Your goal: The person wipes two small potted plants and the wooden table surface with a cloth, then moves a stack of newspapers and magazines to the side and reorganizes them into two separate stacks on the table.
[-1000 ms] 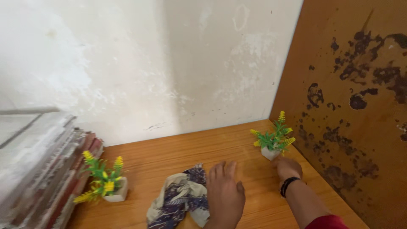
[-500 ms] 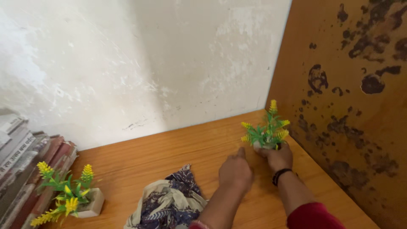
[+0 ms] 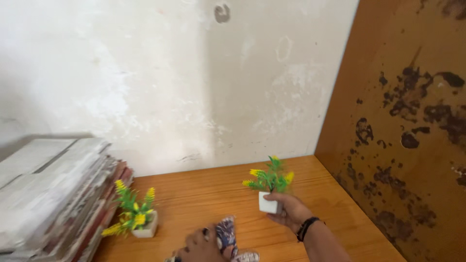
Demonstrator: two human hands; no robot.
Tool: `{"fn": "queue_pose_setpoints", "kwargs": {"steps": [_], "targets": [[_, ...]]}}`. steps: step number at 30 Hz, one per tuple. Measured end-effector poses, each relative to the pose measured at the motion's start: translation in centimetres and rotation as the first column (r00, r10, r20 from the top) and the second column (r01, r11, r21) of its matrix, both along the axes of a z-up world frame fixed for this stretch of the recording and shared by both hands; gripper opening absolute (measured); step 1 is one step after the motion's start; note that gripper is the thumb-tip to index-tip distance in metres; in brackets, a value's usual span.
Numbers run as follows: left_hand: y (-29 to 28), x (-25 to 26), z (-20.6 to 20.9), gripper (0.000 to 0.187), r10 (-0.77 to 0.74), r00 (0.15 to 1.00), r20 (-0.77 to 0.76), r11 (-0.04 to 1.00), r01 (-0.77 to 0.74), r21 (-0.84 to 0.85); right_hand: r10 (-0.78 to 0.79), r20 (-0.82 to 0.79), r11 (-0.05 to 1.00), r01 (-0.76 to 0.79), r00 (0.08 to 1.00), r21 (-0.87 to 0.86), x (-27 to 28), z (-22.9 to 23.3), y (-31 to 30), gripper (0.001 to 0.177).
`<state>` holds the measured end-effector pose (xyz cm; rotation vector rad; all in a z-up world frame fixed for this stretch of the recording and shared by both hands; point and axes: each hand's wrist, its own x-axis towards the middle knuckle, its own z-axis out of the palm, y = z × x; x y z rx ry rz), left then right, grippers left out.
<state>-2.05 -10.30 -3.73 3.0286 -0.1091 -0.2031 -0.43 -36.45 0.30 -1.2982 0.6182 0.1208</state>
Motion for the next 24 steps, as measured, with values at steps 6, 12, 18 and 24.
{"fn": "queue_pose_setpoints", "kwargs": {"steps": [6, 12, 18, 24], "targets": [[4.3, 0.6, 1.2, 0.041, -0.059, 0.951, 0.303, 0.797, 0.228, -0.56, -0.069, 0.198, 0.993, 0.049, 0.978, 0.105, -6.4, 9.2, 8.9, 0.048], [5.5, -0.3, 8.6, 0.039, 0.65, 0.715, 0.256, 0.014, 0.327, -0.945, -0.235, 0.086, 0.941, 0.204, 0.968, 0.271, -8.7, 10.1, 18.8, 0.043], [1.0, -3.6, 6.9, 0.072, 0.246, 0.909, 0.337, 0.194, 0.294, -0.936, -0.109, 0.391, 0.914, -0.063, 0.914, 0.402, -6.3, 7.0, 20.7, 0.046], [4.8, 0.0, 4.7, 0.042, 0.156, 0.583, 0.797, 0.363, 0.717, -0.595, -0.06, 0.542, 0.825, -0.264, 0.839, 0.5, -0.1, 1.0, 17.2, 0.032]]}}
